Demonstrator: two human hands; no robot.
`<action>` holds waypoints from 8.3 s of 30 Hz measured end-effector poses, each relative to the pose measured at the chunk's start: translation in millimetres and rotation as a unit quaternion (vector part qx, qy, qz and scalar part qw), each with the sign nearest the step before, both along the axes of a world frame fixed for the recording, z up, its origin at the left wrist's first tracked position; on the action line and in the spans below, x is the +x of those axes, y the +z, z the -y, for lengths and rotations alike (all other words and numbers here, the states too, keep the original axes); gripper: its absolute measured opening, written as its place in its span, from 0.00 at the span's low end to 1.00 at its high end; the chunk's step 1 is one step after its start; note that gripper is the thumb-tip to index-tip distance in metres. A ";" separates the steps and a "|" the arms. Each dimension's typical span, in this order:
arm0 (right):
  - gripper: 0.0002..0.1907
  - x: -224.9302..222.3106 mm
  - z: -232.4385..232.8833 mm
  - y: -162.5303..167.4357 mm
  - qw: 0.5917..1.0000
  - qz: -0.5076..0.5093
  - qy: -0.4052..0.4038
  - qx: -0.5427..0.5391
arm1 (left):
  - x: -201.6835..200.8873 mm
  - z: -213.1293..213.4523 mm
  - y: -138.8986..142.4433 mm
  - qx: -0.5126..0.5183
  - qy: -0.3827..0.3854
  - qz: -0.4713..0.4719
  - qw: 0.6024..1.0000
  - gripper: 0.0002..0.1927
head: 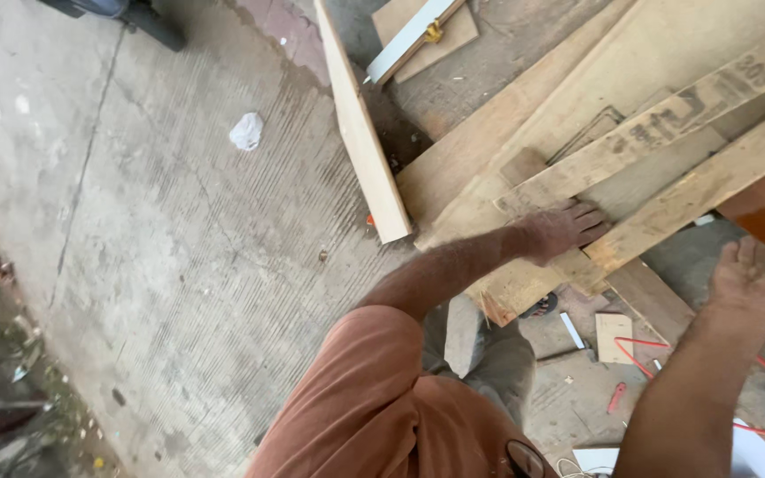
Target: The person measures and marks a wooden plank, cuts it with a circular saw, and then assembles the cut pieces with a larger board. The person sits on the floor to fit the pieces together.
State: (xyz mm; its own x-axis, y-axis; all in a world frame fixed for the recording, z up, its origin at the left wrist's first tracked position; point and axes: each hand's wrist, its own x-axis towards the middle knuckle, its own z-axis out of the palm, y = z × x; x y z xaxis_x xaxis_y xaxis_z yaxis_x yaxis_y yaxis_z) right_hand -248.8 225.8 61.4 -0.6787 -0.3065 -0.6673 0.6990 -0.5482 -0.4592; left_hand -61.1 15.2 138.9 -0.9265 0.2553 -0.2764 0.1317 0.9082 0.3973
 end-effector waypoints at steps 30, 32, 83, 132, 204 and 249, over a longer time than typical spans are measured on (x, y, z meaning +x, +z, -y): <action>0.33 67.5 -275.1 100.9 0.937 -0.039 -0.308 -0.160 | -17.3 -132.3 -111.7 -0.147 -0.024 0.062 0.987 0.60; 0.28 67.3 -270.2 108.2 0.921 -0.033 -0.314 -0.227 | -20.2 -135.7 -110.0 -0.150 -0.033 0.066 0.986 0.60; 0.19 280.8 -153.1 82.9 0.833 -0.199 0.121 0.502 | 15.8 -53.2 -129.1 -0.005 -0.021 0.018 1.000 0.48; 0.17 311.2 -166.1 31.1 0.865 -0.214 0.150 0.428 | 18.4 -49.2 -160.3 -0.010 0.012 -0.030 0.999 0.60; 0.11 212.4 -134.7 22.7 0.886 -0.217 0.101 0.397 | 12.5 -46.5 -164.1 0.010 0.001 -0.004 1.000 0.41; 0.10 169.2 -117.8 25.7 0.884 -0.233 0.083 0.396 | 8.2 -48.0 -157.3 0.008 -0.001 0.015 1.000 0.43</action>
State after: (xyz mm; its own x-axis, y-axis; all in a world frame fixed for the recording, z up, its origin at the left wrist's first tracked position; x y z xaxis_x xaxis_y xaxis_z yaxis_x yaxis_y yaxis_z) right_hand -79.6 343.6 87.0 -0.9262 0.0101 -0.3770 0.3733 0.1671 -0.9125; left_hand -52.9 63.2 -18.4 -0.9177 0.2609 -0.2997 0.1210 0.9019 0.4147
